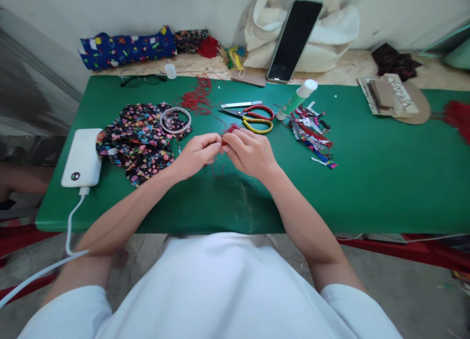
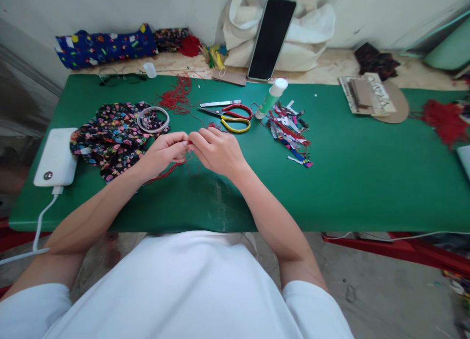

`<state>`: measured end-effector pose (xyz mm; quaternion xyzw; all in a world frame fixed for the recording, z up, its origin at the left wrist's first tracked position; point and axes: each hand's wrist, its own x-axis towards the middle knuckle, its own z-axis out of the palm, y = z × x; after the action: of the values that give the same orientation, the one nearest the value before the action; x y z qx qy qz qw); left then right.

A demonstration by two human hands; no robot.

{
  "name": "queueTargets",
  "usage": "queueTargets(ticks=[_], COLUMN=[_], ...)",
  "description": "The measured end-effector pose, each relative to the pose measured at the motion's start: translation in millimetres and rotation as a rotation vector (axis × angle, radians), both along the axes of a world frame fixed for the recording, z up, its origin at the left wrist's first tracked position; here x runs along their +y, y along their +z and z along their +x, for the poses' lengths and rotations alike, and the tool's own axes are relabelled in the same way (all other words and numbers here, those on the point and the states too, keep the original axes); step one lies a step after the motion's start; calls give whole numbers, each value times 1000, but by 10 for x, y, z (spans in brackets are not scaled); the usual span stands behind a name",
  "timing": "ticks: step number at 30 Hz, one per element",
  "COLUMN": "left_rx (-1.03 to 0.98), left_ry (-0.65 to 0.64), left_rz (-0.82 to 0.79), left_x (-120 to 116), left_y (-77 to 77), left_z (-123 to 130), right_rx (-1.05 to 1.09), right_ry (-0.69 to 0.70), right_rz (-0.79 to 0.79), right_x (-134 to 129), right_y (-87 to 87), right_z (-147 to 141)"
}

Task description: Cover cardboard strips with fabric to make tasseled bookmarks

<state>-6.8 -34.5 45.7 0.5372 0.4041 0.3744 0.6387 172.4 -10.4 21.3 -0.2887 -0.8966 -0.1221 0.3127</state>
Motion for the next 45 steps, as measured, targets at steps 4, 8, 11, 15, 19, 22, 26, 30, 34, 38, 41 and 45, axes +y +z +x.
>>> queueTargets(ticks=[4,8,11,15,19,22,26,30,34,38,41,45], left_rx=[-49,-103,-121,-108,37,145,447,819,891,880,846,824], left_ry=[-18,-41,-52,-85,-97,-111,-181,-417,-813,-931,-896,-764], left_rz=[11,-39,-96,-65,90,128,44,161,134,119,176,340], left_x=[-7,-16,-10,2,8,38,125,199,210,194,199,222], left_y=[-36,-71,-90,-102,-56,14,110,173,187,172,155,149], left_z=[12,21,23,-5,-63,-121,-270,-470,-575,-569,-563,-575], right_rx=[18,51,58,111,276,359,518,720,805,736,634,526], right_ry=[7,19,22,38,67,72,90,54,-13,7,73,127], right_rz=[41,97,89,-40,-144,-176,-219,-248,-289,-321,-303,-250], right_x=[8,13,12,-13,-61,-89,-104,-105,-93,-79,-75,-75], right_y=[-36,-74,-89,-99,-90,-54,-2,3,-8,2,16,41], right_z=[-13,-23,-28,-52,-91,-92,-59,-42,-33,-16,-13,-22])
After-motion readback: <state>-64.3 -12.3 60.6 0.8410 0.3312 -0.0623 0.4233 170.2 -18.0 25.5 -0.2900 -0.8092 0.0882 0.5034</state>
